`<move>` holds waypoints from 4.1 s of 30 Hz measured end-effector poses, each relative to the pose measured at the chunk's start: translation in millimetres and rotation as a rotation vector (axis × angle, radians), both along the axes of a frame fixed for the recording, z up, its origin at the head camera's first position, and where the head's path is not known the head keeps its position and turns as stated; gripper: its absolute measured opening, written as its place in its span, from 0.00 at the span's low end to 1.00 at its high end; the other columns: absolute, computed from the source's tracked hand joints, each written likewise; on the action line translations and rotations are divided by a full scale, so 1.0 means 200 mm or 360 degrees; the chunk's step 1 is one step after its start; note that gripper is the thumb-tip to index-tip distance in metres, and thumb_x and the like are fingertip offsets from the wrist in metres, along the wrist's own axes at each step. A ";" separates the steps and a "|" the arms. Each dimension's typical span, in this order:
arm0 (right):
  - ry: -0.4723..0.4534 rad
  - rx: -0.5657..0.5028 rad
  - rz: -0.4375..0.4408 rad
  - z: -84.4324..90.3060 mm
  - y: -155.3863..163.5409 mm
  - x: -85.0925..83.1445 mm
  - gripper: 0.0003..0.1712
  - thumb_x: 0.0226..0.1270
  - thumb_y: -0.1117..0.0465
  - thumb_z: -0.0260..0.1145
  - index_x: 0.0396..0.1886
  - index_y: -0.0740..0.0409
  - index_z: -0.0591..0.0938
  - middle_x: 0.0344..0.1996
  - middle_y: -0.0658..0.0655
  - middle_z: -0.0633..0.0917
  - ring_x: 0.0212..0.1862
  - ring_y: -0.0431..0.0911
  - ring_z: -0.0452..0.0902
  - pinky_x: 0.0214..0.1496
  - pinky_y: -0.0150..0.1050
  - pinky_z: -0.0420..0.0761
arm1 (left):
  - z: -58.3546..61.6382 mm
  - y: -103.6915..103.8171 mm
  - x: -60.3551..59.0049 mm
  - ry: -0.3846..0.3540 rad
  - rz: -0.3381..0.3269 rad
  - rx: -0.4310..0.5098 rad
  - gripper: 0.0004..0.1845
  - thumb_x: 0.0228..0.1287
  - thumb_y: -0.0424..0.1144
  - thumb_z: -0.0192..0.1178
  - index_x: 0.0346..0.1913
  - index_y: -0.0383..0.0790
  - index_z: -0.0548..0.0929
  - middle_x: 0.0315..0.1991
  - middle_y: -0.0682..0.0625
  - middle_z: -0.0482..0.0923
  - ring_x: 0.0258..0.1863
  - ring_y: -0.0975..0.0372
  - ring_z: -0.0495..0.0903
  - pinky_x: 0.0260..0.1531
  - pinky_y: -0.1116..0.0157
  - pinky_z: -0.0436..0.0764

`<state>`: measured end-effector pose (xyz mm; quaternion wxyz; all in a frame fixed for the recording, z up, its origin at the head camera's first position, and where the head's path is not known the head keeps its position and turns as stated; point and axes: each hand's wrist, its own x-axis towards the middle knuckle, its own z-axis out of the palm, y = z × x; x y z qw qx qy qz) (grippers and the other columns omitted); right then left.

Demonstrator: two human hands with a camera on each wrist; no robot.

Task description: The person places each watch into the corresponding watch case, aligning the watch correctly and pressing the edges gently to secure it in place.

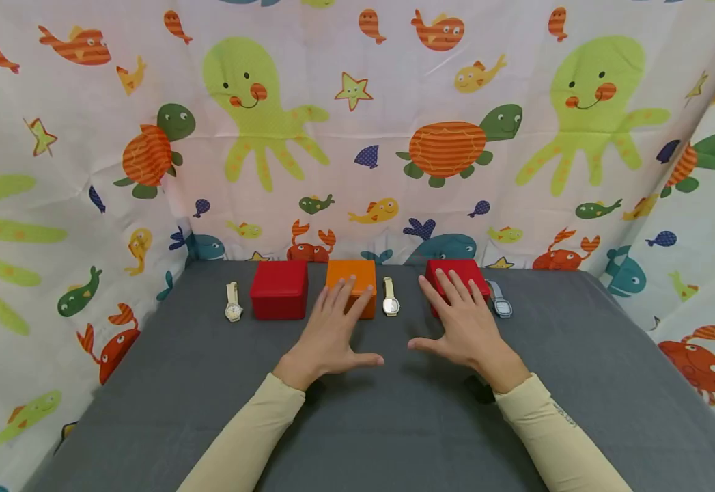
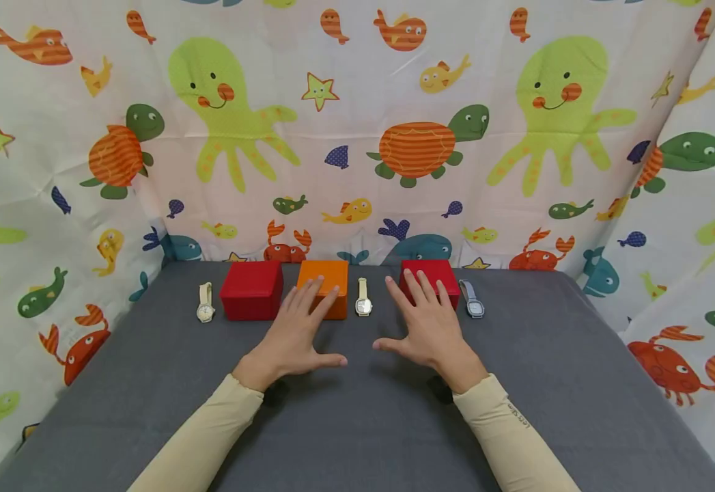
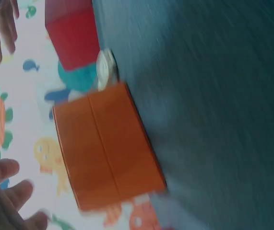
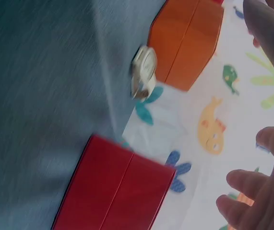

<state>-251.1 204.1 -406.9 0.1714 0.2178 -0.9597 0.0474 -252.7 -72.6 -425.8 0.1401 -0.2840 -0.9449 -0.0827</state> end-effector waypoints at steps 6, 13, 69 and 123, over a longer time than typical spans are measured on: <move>-0.0031 -0.0014 -0.0072 0.00 0.15 -0.03 0.66 0.39 0.21 0.64 0.76 0.45 0.54 0.73 0.62 0.55 0.72 0.61 0.46 0.70 0.63 0.48 | 0.01 0.19 -0.02 -0.0076 -0.0159 0.0099 0.61 0.44 0.75 0.59 0.77 0.54 0.43 0.76 0.44 0.42 0.73 0.51 0.49 0.68 0.51 0.56; -0.0074 -0.0023 -0.0162 0.00 0.30 -0.06 0.67 0.40 0.25 0.68 0.76 0.49 0.53 0.72 0.66 0.55 0.71 0.63 0.46 0.69 0.63 0.49 | 0.02 0.36 -0.06 -0.0213 -0.0216 0.0217 0.53 0.52 0.64 0.63 0.76 0.53 0.48 0.76 0.47 0.46 0.72 0.52 0.54 0.65 0.51 0.63; -0.0273 -0.0416 -0.0186 -0.11 0.48 -0.25 0.35 0.63 0.57 0.67 0.67 0.62 0.68 0.55 0.71 0.77 0.47 0.61 0.76 0.50 0.62 0.75 | -0.06 0.88 -0.30 -0.0402 0.0237 0.0873 0.23 0.64 0.37 0.61 0.62 0.52 0.76 0.54 0.49 0.75 0.49 0.57 0.77 0.51 0.61 0.77; -0.0538 -0.0675 -0.0186 -0.09 0.35 -0.04 0.49 0.52 0.58 0.75 0.70 0.62 0.59 0.57 0.72 0.72 0.53 0.65 0.70 0.49 0.58 0.78 | -0.11 0.73 -0.14 -0.0801 0.0198 0.1123 0.31 0.56 0.37 0.70 0.62 0.35 0.72 0.53 0.46 0.78 0.44 0.60 0.79 0.44 0.70 0.80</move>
